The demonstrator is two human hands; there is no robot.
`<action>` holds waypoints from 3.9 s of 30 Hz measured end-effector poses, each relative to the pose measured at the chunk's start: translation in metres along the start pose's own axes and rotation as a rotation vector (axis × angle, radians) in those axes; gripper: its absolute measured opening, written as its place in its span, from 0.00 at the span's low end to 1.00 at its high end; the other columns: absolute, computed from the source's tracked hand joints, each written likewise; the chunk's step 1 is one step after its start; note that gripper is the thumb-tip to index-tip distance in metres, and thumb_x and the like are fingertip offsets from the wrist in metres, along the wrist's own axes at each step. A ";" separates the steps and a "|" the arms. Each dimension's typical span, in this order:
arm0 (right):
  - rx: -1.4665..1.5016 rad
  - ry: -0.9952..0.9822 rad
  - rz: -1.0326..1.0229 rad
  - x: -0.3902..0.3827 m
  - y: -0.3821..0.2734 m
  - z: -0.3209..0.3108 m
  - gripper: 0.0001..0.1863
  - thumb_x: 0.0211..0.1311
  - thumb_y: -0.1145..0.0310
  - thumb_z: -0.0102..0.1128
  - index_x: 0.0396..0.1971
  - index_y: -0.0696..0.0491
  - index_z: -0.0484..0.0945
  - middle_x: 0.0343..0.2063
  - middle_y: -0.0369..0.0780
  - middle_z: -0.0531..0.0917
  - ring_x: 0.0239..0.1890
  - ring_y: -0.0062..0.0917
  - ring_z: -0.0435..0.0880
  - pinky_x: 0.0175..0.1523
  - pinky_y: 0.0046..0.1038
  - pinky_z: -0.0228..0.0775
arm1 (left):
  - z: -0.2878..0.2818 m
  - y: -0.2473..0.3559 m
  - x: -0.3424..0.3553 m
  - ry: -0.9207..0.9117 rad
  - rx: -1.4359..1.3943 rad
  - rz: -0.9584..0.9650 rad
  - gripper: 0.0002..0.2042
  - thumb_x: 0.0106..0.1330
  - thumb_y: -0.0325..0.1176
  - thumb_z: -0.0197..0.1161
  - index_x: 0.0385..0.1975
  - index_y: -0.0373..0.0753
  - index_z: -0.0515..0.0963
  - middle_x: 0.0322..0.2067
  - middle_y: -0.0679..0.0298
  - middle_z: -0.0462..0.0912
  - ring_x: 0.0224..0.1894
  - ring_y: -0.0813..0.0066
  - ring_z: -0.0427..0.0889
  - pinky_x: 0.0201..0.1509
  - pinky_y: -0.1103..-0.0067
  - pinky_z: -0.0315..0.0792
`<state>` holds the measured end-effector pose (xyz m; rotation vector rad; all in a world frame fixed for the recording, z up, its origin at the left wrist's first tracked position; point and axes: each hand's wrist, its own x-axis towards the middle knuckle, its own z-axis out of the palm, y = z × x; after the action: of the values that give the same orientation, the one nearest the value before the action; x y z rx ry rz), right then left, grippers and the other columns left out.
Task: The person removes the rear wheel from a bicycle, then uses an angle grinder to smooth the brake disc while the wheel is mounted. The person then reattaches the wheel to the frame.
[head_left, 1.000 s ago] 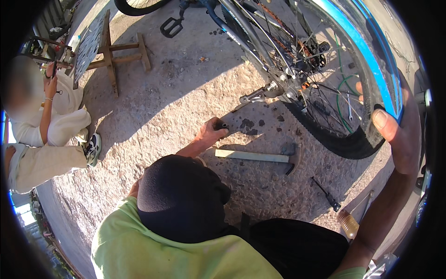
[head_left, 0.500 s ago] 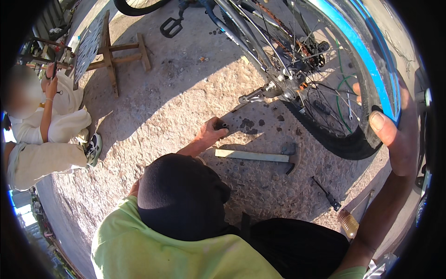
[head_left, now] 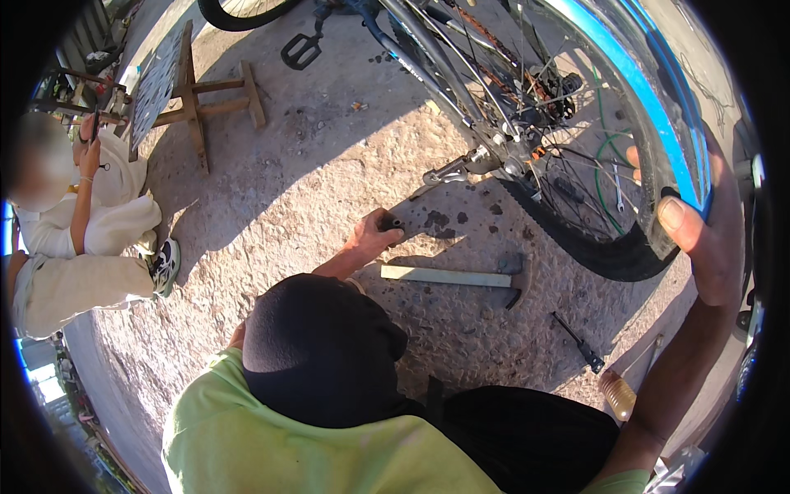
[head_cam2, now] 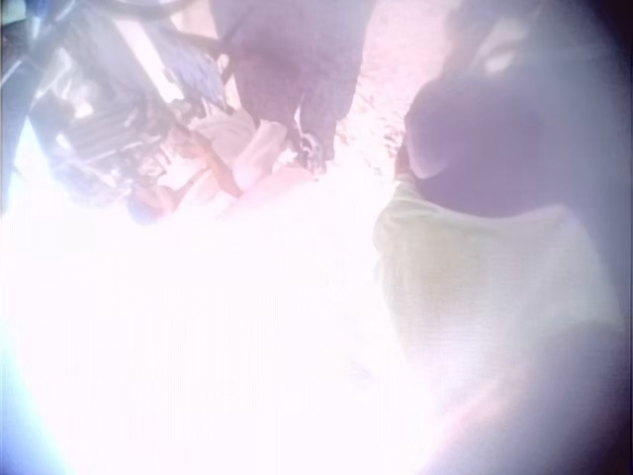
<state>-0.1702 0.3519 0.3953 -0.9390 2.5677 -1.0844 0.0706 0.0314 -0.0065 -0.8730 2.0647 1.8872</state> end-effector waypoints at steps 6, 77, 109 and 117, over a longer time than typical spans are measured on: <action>0.025 0.019 0.018 -0.002 -0.002 -0.002 0.47 0.52 0.51 0.72 0.68 0.66 0.70 0.52 0.53 0.86 0.54 0.38 0.87 0.61 0.36 0.78 | 0.000 -0.001 -0.001 0.003 -0.021 -0.003 0.17 0.68 0.34 0.71 0.51 0.33 0.77 0.35 0.61 0.85 0.33 0.77 0.84 0.36 0.77 0.78; -0.063 0.017 0.041 0.016 0.031 -0.029 0.51 0.53 0.46 0.67 0.73 0.62 0.67 0.56 0.54 0.85 0.59 0.41 0.85 0.66 0.41 0.74 | 0.000 0.047 0.040 0.105 0.730 0.171 0.18 0.64 0.40 0.69 0.50 0.39 0.82 0.47 0.49 0.85 0.52 0.47 0.85 0.55 0.58 0.79; 0.027 -0.034 0.059 0.019 0.038 -0.030 0.47 0.57 0.40 0.61 0.71 0.58 0.71 0.56 0.53 0.86 0.58 0.40 0.87 0.68 0.43 0.72 | 0.003 0.060 0.040 0.086 0.815 0.183 0.26 0.61 0.41 0.70 0.57 0.33 0.79 0.51 0.47 0.83 0.55 0.48 0.83 0.61 0.60 0.77; 0.007 -0.023 0.051 0.020 0.020 -0.026 0.46 0.55 0.44 0.63 0.69 0.61 0.72 0.54 0.51 0.87 0.56 0.36 0.86 0.66 0.38 0.72 | -0.001 0.055 0.041 0.092 0.803 0.205 0.21 0.61 0.39 0.68 0.53 0.37 0.81 0.48 0.46 0.85 0.54 0.47 0.85 0.57 0.59 0.79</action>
<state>-0.2057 0.3647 0.4012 -0.8747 2.5535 -1.0624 0.0079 0.0193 0.0176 -0.5527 2.7063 0.9063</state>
